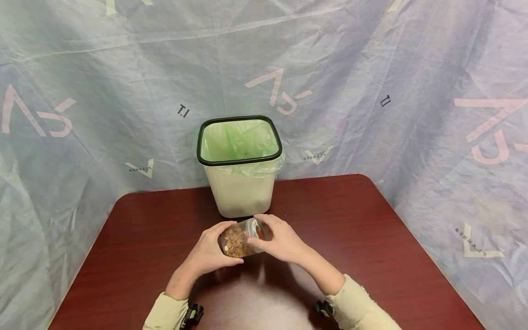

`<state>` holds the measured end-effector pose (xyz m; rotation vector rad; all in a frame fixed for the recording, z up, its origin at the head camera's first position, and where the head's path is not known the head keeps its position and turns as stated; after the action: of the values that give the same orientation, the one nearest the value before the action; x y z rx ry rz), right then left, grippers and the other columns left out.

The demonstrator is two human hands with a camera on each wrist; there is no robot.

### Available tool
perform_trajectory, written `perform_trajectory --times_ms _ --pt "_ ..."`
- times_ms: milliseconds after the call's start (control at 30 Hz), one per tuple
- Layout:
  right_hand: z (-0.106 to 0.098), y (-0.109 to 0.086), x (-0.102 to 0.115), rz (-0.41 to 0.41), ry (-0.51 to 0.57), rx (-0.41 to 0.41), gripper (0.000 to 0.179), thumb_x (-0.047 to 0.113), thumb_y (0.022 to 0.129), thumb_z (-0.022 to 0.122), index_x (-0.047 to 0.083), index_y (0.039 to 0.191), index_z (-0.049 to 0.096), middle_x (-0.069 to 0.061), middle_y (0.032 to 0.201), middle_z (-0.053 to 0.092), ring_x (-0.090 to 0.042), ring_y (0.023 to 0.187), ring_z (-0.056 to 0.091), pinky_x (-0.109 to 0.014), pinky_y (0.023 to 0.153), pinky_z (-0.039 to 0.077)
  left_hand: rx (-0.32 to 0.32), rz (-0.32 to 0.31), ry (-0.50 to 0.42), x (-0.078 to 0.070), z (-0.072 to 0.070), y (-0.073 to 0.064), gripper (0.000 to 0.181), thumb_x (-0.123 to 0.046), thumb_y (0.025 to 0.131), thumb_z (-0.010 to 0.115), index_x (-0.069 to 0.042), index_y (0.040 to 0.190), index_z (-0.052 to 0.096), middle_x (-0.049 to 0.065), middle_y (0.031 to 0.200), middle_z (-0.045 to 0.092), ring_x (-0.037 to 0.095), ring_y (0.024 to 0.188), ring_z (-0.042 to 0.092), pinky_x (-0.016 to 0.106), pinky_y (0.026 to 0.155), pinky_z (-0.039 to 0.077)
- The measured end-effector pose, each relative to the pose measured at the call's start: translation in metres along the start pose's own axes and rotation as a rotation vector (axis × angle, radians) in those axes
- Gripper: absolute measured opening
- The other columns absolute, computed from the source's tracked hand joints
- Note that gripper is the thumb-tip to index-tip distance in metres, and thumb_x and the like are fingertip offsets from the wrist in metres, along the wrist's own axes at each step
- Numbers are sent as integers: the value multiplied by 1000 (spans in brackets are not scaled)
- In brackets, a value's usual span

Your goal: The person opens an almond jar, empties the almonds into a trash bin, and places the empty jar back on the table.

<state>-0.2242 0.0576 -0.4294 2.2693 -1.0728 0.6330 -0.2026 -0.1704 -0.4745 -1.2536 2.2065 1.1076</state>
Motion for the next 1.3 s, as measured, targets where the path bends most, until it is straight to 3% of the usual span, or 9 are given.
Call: perform_trajectory --times_ms 333,533,667,800,900,967,1133,1200,1300 --pt "-2 0 0 -274 97 -39 68 27 72 86 10 131 56 2 130 55 -13 116 53 -35 96 45 12 -32 2 1 -1 0 92 -31 50 98 -17 132 56 -6 126 58 12 104 59 39 83 52" --pt "-3 -2 1 -331 170 -112 41 22 76 84 11 111 66 -3 123 62 -14 113 57 -33 93 47 25 -27 7 0 1 0 92 -31 51 97 -16 131 56 -6 126 58 13 105 59 39 85 52" --pt "-6 -3 3 -407 178 -188 14 16 79 81 15 89 71 -2 108 69 -20 106 62 -32 89 49 21 -17 18 1 3 1 92 -31 51 98 -15 131 56 -5 127 58 14 106 59 40 85 52" --pt "-8 -4 4 -452 205 -271 6 12 81 78 15 80 73 3 91 71 -24 97 66 -30 85 51 18 -23 16 3 4 1 93 -31 50 98 -16 132 56 -6 127 58 13 107 59 40 86 51" --pt "-10 -5 4 -338 171 -302 12 17 83 76 12 94 73 5 98 70 -17 99 64 -29 85 51 16 -28 12 4 4 1 93 -32 50 98 -17 132 56 -7 127 57 12 106 59 39 85 51" --pt "-10 -4 4 -188 98 -282 29 28 86 74 11 109 70 3 110 67 -14 107 61 -32 89 49 14 -24 15 4 4 1 94 -33 50 98 -18 132 55 -7 127 57 12 106 59 39 85 51" --pt "-5 -5 1 172 -67 -69 68 62 88 57 12 136 54 -5 129 60 -24 119 55 -46 94 45 10 -6 20 4 4 2 94 -37 51 97 -17 133 55 -8 128 57 11 106 58 38 85 51" --pt "-3 -5 1 237 -67 2 76 70 87 51 12 137 52 -8 127 61 -27 116 57 -48 91 47 9 -1 22 4 4 2 94 -39 51 96 -17 132 56 -8 127 57 11 107 58 38 86 51" --pt "-1 -5 -1 255 -16 56 76 72 86 50 14 134 53 -7 119 65 -26 110 61 -45 86 49 10 0 18 4 4 3 94 -38 51 97 -16 132 56 -8 127 57 11 107 58 38 85 52"
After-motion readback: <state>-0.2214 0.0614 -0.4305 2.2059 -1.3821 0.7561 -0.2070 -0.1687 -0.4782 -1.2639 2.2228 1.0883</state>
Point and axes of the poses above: each hand's wrist, its own y-axis towards the middle knuckle, its own z-axis out of the palm, x = y × z, the point moved 2 cm from there along y, towards the middle knuckle
